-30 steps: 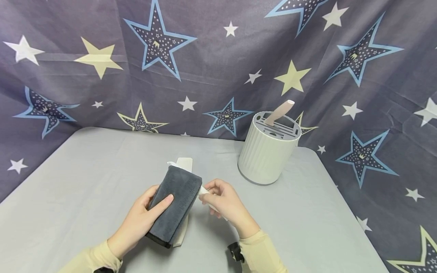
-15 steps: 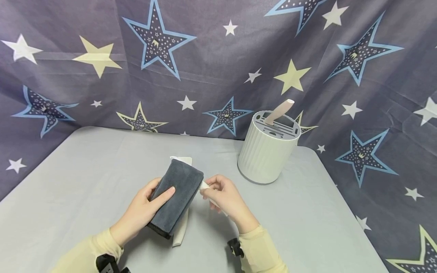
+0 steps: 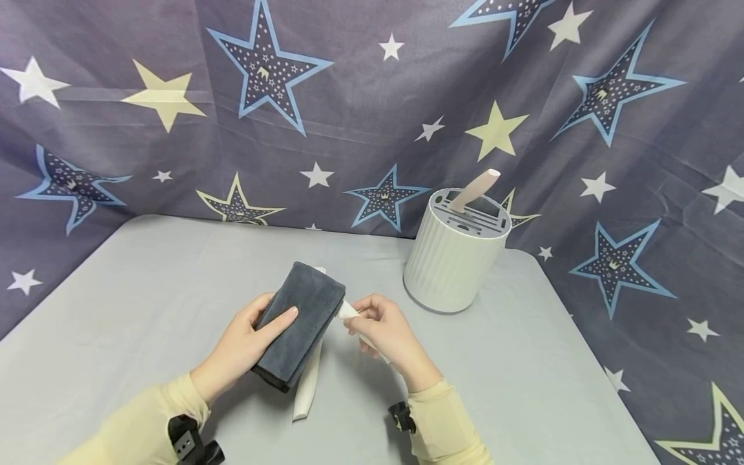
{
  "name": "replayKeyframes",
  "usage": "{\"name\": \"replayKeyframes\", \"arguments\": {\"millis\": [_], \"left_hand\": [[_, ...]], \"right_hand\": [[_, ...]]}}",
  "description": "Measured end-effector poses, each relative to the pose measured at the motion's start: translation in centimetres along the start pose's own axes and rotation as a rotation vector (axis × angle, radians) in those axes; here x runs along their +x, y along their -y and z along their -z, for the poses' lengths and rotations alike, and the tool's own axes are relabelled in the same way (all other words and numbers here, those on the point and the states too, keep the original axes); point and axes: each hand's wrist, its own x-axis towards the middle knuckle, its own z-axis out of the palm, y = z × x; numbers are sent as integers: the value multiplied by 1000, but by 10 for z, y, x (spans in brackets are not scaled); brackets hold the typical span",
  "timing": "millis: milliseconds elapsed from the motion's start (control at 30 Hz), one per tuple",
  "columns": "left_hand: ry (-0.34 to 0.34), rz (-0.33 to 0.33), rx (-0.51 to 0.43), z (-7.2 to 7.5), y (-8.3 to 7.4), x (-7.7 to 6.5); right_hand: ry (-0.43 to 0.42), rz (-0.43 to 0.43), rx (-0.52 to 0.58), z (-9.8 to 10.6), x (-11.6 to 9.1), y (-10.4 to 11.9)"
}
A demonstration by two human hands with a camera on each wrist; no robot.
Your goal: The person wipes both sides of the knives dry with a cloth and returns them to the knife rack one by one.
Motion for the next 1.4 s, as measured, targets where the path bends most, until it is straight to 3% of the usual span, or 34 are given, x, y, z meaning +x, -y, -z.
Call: {"name": "replayKeyframes", "arguments": {"millis": [600,1400], "left_hand": [[-37,45,-17,11,11,5],[-86,46,57,20,21,5]], "right_hand": [[-10,-49,-32,1,-1,-9],[-7,-74,-43,-1,-5,-13]]}}
